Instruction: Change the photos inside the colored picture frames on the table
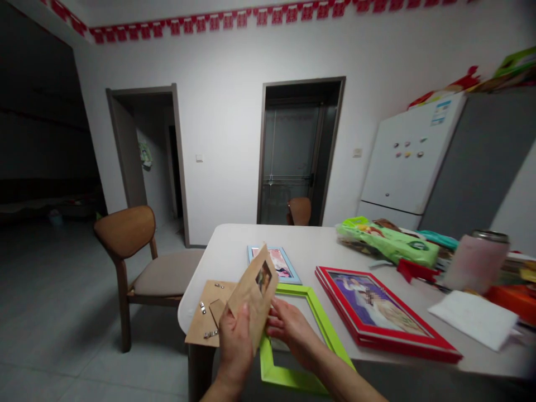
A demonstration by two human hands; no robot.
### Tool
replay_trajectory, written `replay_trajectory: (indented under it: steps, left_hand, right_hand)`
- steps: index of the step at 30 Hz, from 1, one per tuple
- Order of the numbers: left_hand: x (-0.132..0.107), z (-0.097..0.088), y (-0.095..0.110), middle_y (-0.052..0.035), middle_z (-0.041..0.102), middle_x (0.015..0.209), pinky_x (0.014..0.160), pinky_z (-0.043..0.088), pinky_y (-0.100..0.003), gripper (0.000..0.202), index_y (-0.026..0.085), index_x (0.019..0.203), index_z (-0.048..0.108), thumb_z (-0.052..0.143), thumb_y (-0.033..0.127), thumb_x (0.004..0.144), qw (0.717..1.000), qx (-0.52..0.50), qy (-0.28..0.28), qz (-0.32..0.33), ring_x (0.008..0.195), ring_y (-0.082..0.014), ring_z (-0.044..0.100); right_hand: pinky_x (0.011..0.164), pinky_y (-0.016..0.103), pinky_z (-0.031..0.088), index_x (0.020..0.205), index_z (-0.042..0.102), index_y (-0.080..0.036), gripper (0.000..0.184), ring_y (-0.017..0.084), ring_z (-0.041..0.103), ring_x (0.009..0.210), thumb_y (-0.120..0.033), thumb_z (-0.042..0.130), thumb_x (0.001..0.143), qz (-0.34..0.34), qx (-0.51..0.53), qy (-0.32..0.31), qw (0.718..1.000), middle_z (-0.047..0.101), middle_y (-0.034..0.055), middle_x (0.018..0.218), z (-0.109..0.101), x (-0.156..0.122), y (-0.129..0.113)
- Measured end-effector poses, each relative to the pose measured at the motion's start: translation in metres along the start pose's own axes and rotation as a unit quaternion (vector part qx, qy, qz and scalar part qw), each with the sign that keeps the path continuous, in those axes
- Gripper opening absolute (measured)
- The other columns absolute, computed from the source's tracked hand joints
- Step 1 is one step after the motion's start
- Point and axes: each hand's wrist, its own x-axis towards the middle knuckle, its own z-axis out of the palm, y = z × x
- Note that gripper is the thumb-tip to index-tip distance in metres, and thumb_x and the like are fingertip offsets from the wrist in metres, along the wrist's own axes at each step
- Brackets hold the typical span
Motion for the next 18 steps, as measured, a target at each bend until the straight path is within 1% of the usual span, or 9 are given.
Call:
replay_trajectory:
  steps: [2,3,5,6,9,11,13,15,18]
  left_hand:
    - [-0.004,0.011,-0.005,-0.0104,0.062,0.096,0.082,0.043,-0.034,0.044,0.011,0.109,0.047,0.048,0.035,0.072,0.993,-0.104,-0.003,-0.056,0.092,-0.0242,0.056]
    - [-0.005,0.014,-0.009,-0.0107,0.061,0.097,0.081,0.043,-0.034,0.046,0.011,0.111,0.046,0.050,0.034,0.071,0.988,-0.138,-0.008,-0.073,0.092,-0.0243,0.056]
    - [-0.006,0.016,-0.016,-0.0116,0.058,0.105,0.082,0.043,-0.032,0.051,0.013,0.114,0.042,0.054,0.031,0.068,0.983,-0.155,-0.028,-0.094,0.097,-0.0241,0.053]
    - [-0.005,0.014,-0.019,-0.0128,0.055,0.109,0.083,0.042,-0.031,0.055,0.013,0.116,0.039,0.055,0.029,0.065,0.984,-0.143,-0.038,-0.100,0.099,-0.0240,0.052]
    - [-0.003,0.002,-0.027,-0.0180,0.043,0.121,0.089,0.037,-0.031,0.064,0.008,0.119,0.034,0.055,0.024,0.061,0.992,-0.042,-0.066,-0.097,0.109,-0.0236,0.044]
    - [-0.005,-0.006,-0.029,-0.0176,0.041,0.123,0.093,0.032,-0.031,0.062,0.006,0.118,0.035,0.052,0.021,0.061,0.988,0.069,-0.107,-0.082,0.113,-0.0223,0.039]
    - [-0.011,-0.009,-0.027,-0.0145,0.042,0.123,0.097,0.027,-0.031,0.059,0.007,0.118,0.038,0.051,0.018,0.061,0.963,0.201,-0.166,-0.063,0.114,-0.0210,0.037]
    - [-0.018,-0.009,-0.023,-0.0137,0.040,0.126,0.100,0.023,-0.032,0.060,0.006,0.118,0.038,0.049,0.016,0.060,0.923,0.312,-0.217,-0.051,0.117,-0.0209,0.034]
    - [-0.026,-0.006,-0.016,-0.0153,0.029,0.132,0.102,0.018,-0.032,0.064,0.002,0.121,0.034,0.050,0.017,0.061,0.872,0.405,-0.274,-0.032,0.122,-0.0215,0.024]
  right_hand:
    - [0.050,0.022,0.045,0.093,0.046,-0.017,0.025,0.013,0.058,0.063,-0.035,0.040,0.076,-0.021,0.027,0.013,0.999,0.062,0.0045,0.079,-0.012,0.000,0.007]
    - [0.052,0.023,0.046,0.097,0.044,-0.017,0.026,0.015,0.059,0.067,-0.032,0.037,0.076,-0.040,0.036,0.032,0.998,0.063,0.0054,0.083,-0.019,0.001,0.008]
    - [0.053,0.025,0.047,0.103,0.040,-0.017,0.031,0.017,0.060,0.072,-0.027,0.034,0.075,-0.061,0.019,0.076,0.995,0.063,0.0072,0.087,-0.034,0.001,0.002]
    - [0.053,0.026,0.047,0.106,0.040,-0.016,0.034,0.018,0.061,0.072,-0.025,0.034,0.074,-0.056,-0.003,0.087,0.995,0.064,0.0083,0.087,-0.044,0.002,-0.003]
    - [0.054,0.028,0.047,0.113,0.036,-0.013,0.042,0.019,0.062,0.069,-0.020,0.033,0.071,-0.023,-0.070,0.087,0.994,0.065,0.0097,0.085,-0.073,0.002,-0.018]
    - [0.055,0.029,0.048,0.116,0.034,-0.013,0.048,0.019,0.062,0.066,-0.016,0.034,0.068,-0.009,-0.104,0.079,0.991,0.066,0.0093,0.083,-0.090,0.005,-0.022]
    - [0.056,0.029,0.048,0.117,0.035,-0.013,0.051,0.019,0.063,0.064,-0.015,0.035,0.066,0.005,-0.139,0.069,0.988,0.066,0.0085,0.081,-0.101,0.009,-0.020]
    - [0.055,0.028,0.048,0.115,0.039,-0.014,0.052,0.018,0.063,0.063,-0.014,0.037,0.064,0.018,-0.168,0.060,0.984,0.067,0.0080,0.080,-0.105,0.014,-0.014]
    - [0.054,0.025,0.046,0.111,0.044,-0.014,0.049,0.018,0.062,0.065,-0.016,0.037,0.063,0.006,-0.204,0.061,0.977,0.067,0.0076,0.080,-0.102,0.022,-0.007]
